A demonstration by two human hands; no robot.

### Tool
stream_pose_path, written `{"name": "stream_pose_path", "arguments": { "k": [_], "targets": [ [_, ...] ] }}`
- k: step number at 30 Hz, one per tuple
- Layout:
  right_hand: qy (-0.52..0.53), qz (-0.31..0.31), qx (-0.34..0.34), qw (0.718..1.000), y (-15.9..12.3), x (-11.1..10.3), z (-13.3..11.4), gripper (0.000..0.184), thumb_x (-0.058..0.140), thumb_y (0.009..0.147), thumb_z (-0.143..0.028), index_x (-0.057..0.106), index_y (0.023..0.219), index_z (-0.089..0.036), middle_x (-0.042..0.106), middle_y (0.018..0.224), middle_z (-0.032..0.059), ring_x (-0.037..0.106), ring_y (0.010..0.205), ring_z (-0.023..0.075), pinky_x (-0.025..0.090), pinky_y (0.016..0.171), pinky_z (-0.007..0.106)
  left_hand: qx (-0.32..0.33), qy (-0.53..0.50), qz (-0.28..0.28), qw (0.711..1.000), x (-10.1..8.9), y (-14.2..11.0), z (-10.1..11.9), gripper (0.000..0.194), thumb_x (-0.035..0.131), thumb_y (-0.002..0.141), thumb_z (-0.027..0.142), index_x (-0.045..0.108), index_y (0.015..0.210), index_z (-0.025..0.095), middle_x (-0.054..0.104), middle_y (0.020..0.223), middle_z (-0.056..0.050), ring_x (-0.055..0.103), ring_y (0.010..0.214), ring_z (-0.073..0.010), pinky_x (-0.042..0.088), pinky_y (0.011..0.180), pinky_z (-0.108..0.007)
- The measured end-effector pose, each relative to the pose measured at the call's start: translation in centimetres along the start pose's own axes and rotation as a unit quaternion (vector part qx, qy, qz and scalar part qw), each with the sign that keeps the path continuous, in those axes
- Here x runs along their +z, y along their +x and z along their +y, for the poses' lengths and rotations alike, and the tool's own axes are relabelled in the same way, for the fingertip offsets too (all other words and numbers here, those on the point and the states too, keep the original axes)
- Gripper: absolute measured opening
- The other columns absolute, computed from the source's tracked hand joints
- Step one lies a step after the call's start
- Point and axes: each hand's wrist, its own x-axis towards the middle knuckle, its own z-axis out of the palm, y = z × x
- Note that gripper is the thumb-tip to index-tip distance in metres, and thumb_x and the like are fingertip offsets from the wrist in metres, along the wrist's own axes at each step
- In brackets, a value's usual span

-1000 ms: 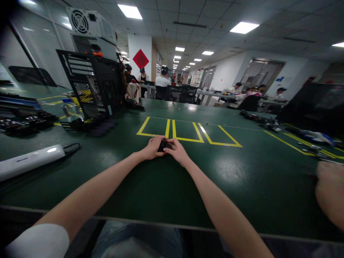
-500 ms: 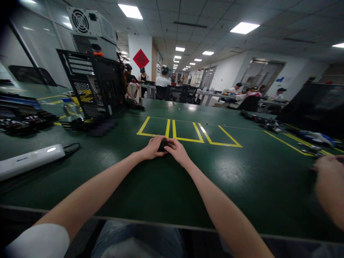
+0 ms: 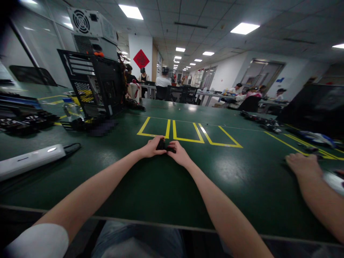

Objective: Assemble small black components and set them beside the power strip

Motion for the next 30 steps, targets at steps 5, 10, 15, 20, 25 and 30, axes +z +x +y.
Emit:
{"name": "stream_pose_path", "arguments": {
  "k": [5, 10, 15, 20, 25, 30],
  "targets": [
    [-0.100, -0.008, -0.025, 0.995, -0.4, -0.2, 0.3, 0.048, 0.062, 0.064, -0.024, 0.044, 0.108, -0.022, 0.053, 0.108, 0.0059, 0.048, 0.106, 0.0202, 0.031, 0.095, 0.046, -0.056, -0.044, -0.025, 0.997, -0.4, 0.0, -0.3, 0.056, 0.057, 0.066, 0.046, 0.038, 0.111, 0.017, 0.049, 0.106, -0.011, 0.047, 0.098, -0.0259, 0.038, 0.084, -0.044],
    [-0.128, 0.000, -0.033, 0.991, -0.3, -0.1, 0.2, 0.046, 0.062, 0.065, -0.024, 0.046, 0.108, -0.022, 0.053, 0.107, 0.0064, 0.050, 0.103, 0.0210, 0.034, 0.092, 0.045, -0.042, -0.065, 0.005, 0.997, -0.4, -0.6, 0.0, 0.079, 0.061, 0.061, 0.047, 0.022, 0.125, 0.021, 0.043, 0.114, -0.012, 0.044, 0.105, -0.0281, 0.034, 0.088, -0.048],
    [-0.138, -0.005, -0.031, 0.990, -0.3, -0.2, 0.1, 0.045, 0.061, 0.066, -0.025, 0.045, 0.108, -0.022, 0.053, 0.108, 0.0069, 0.049, 0.104, 0.0212, 0.035, 0.091, 0.045, -0.021, -0.093, -0.006, 0.995, -0.4, -0.7, 0.3, 0.079, 0.065, 0.061, 0.035, 0.021, 0.125, 0.023, 0.038, 0.118, -0.011, 0.041, 0.108, -0.0280, 0.035, 0.089, -0.047],
    [-0.138, -0.010, -0.032, 0.990, -0.4, -0.3, -0.3, 0.046, 0.063, 0.064, -0.023, 0.048, 0.107, -0.022, 0.054, 0.106, 0.0059, 0.050, 0.103, 0.0212, 0.034, 0.091, 0.045, -0.004, -0.149, -0.044, 0.988, -0.4, -0.3, 0.2, 0.075, 0.062, 0.064, 0.021, 0.019, 0.125, 0.022, 0.043, 0.110, -0.009, 0.048, 0.100, -0.0234, 0.039, 0.087, -0.042],
    [-0.150, -0.039, -0.044, 0.987, -1.0, -0.6, -1.6, 0.050, 0.065, 0.063, -0.023, 0.046, 0.109, -0.024, 0.056, 0.104, 0.0060, 0.052, 0.099, 0.0214, 0.036, 0.090, 0.044, 0.017, -0.164, -0.067, 0.984, -0.3, -0.1, 0.0, 0.075, 0.063, 0.062, 0.021, 0.021, 0.123, 0.021, 0.043, 0.106, -0.009, 0.048, 0.098, -0.0223, 0.039, 0.087, -0.042],
    [-0.180, -0.097, -0.030, 0.978, -1.6, -1.0, -2.8, 0.060, 0.064, 0.065, -0.026, 0.036, 0.118, -0.023, 0.055, 0.105, 0.0072, 0.052, 0.099, 0.0216, 0.038, 0.088, 0.045, 0.065, -0.124, -0.070, 0.988, -0.6, -0.2, 0.3, 0.077, 0.067, 0.058, 0.027, 0.024, 0.122, 0.021, 0.032, 0.119, -0.010, 0.038, 0.110, -0.0256, 0.033, 0.093, -0.044]
  ]
}}
